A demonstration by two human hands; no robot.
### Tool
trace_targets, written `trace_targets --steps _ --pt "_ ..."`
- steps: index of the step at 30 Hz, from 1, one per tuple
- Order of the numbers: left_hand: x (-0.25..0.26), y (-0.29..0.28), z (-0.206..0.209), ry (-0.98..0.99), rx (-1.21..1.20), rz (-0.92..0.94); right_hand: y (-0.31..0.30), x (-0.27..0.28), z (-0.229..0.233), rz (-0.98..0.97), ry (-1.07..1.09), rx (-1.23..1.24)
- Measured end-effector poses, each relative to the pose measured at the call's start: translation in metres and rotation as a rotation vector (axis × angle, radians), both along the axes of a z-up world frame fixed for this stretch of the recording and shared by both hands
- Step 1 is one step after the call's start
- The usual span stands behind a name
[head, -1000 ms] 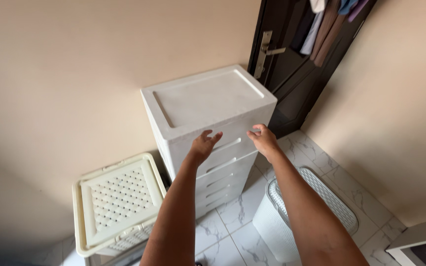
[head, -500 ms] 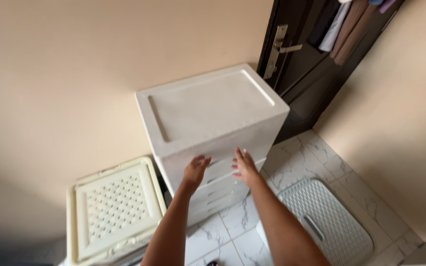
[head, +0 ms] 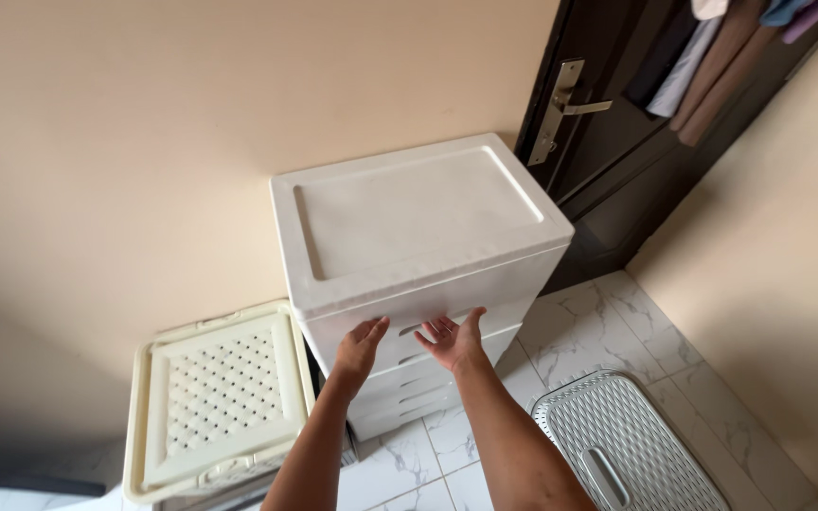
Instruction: The person organizes folded clothes by removing them from a plastic drawer, placing them on top of the storage unit, and then neatly arranging them back into the drawer one by one. The person also retrieves another stack of folded clothes from a nearby bookshelf and places them into the same drawer.
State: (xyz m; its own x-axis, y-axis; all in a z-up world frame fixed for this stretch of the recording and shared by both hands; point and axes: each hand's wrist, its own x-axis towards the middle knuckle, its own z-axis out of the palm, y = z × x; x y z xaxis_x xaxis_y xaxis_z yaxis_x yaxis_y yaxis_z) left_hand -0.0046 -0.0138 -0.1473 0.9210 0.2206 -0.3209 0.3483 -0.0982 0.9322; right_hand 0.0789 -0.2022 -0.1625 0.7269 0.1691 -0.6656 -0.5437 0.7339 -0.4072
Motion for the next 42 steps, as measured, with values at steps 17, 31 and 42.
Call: trace_targets --steps 17,31,42 --pt "-0.120 0.034 -0.064 0.471 0.227 -0.188 -0.072 -0.088 -0.051 -0.010 0.123 -0.161" --pt "-0.060 0.038 -0.040 -0.008 -0.236 0.193 -0.081 -0.102 -0.072 -0.015 0.111 -0.190" --pt "-0.049 0.013 0.006 0.130 0.419 0.355 -0.170 -0.096 -0.032 -0.119 0.131 -0.784"
